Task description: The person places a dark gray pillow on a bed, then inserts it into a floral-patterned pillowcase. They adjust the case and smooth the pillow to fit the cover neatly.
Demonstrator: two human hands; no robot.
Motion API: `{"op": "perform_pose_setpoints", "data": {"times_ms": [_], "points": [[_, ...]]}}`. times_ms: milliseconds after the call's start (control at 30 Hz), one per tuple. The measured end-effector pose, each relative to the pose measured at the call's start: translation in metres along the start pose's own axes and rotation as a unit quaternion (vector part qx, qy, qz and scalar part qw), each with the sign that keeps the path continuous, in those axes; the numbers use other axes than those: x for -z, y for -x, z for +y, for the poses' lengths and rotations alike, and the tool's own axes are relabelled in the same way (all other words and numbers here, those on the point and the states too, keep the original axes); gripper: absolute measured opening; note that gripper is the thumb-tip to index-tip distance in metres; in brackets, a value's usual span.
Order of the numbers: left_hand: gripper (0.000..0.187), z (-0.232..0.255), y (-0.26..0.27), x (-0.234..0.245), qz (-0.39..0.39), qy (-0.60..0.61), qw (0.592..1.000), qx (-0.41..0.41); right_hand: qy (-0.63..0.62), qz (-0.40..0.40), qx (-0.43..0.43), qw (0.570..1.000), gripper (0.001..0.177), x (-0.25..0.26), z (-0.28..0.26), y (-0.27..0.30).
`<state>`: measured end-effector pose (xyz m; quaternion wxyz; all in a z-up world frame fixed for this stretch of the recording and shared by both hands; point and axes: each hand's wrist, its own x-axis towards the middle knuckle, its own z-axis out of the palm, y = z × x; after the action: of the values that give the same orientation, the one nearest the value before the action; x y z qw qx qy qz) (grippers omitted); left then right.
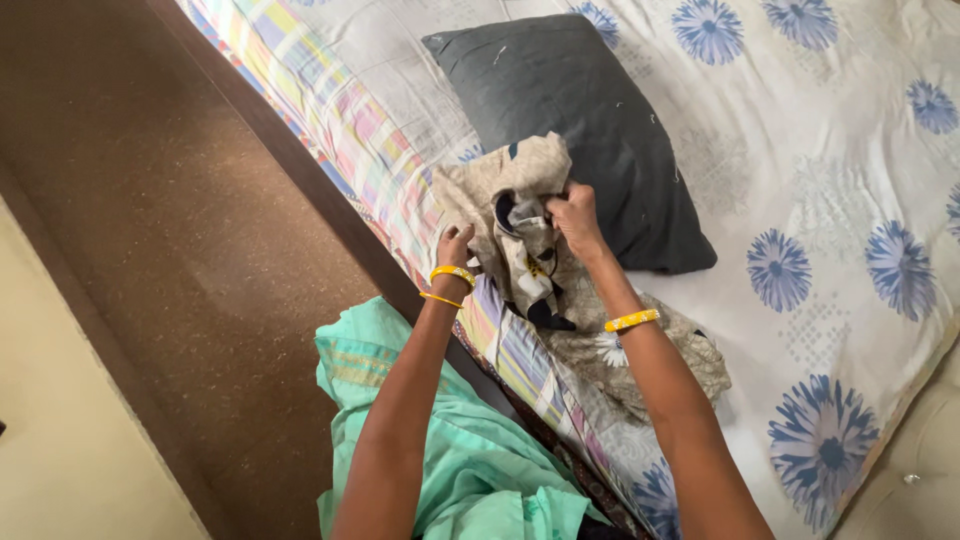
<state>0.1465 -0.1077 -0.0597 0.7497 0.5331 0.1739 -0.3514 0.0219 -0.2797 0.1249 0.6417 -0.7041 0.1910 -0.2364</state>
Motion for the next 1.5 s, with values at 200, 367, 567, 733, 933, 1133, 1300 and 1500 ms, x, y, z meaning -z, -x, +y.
{"op": "perform_pose_setpoints", "data": {"times_ms": [200, 367, 567, 733, 933, 1133, 1300, 1500], "points": [[0.035, 0.057, 0.009, 0.013, 0.065, -0.011, 0.995, -0.069, 0.329, 0.151, 0.313, 0.878, 0.004, 0.061, -0.056, -0.034], [0.018, 0.177, 0.059, 0.046, 0.044, -0.028, 0.944, -0.325, 0.359, 0.103, 0.307, 0.875, 0.004, 0.089, -0.088, -0.088], [0.019, 0.286, 0.067, 0.060, 0.069, 0.073, 0.909, -0.404, 0.374, 0.122, 0.432, 0.811, 0.022, 0.025, -0.099, -0.222], [0.090, 0.249, -0.005, 0.059, 0.012, -0.079, 0.949, -0.305, 0.408, 0.149, 0.355, 0.828, 0.033, -0.069, -0.069, -0.272], [0.113, 0.047, 0.040, 0.031, 0.002, -0.455, 0.802, -0.387, 0.590, 0.024, 0.320, 0.741, 0.043, -0.064, 0.004, -0.151], [0.109, 0.010, 0.118, 0.003, 0.100, -0.538, 0.790, -0.277, 0.573, 0.073, 0.170, 0.799, 0.048, -0.006, 0.003, -0.065], [0.103, -0.013, 0.116, 0.013, 0.136, -0.462, 0.801, -0.354, 0.555, 0.170, 0.247, 0.775, 0.047, 0.019, 0.019, -0.058], [0.052, -0.017, 0.069, 0.058, 0.133, -0.467, 0.812, -0.324, 0.373, -0.011, 0.193, 0.908, 0.024, -0.004, 0.029, -0.125]]}}
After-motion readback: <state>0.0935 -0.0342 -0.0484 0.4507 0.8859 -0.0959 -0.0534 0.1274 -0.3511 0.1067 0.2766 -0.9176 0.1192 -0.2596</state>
